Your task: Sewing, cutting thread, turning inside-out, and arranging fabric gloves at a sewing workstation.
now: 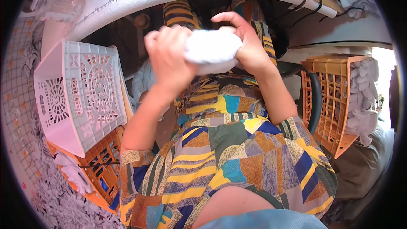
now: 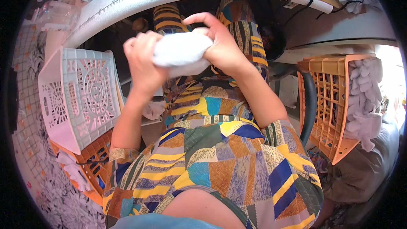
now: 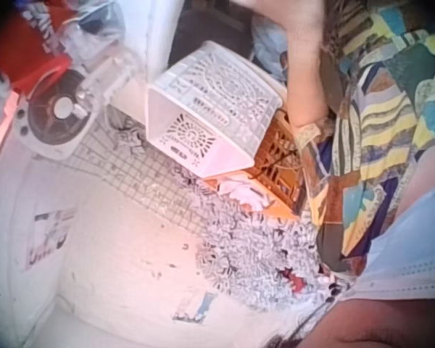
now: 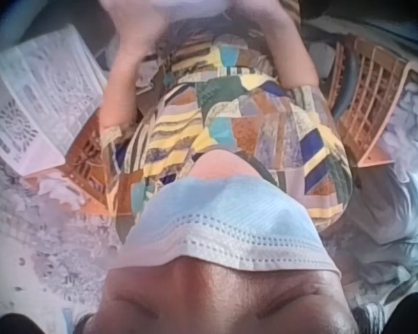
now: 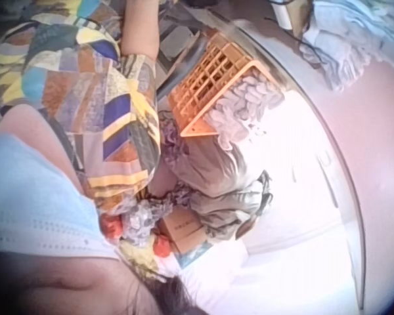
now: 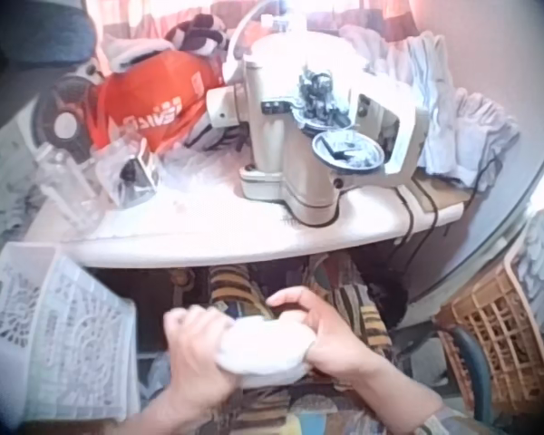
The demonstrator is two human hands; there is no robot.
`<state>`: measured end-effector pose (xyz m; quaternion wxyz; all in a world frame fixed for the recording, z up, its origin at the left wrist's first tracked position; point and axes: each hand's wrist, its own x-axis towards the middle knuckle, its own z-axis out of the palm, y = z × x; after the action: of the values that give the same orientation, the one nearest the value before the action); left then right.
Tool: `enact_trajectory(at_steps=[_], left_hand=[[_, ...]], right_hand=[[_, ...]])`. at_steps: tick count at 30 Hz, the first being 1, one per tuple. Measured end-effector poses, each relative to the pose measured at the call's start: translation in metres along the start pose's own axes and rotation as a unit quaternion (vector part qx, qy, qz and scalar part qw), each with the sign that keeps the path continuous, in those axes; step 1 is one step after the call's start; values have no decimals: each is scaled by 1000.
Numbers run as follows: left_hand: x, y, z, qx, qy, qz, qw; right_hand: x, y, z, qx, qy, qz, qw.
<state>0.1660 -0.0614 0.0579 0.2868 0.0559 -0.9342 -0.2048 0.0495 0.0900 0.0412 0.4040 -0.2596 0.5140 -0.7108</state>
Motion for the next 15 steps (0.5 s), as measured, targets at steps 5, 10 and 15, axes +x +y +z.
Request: enact_trajectory(at_steps=[5, 10, 15], left_hand=[[3, -22, -4, -165, -123, -110, 972], [3, -23, -2, -177, -151, -97, 968], [-1, -16, -1, -139, -120, -55, 982]], right_hand=[[-7, 4, 22, 196, -95, 59, 974], [-19, 1, 37, 266, -105, 62, 956], [-21, 2, 43, 259, -100, 80, 957]])
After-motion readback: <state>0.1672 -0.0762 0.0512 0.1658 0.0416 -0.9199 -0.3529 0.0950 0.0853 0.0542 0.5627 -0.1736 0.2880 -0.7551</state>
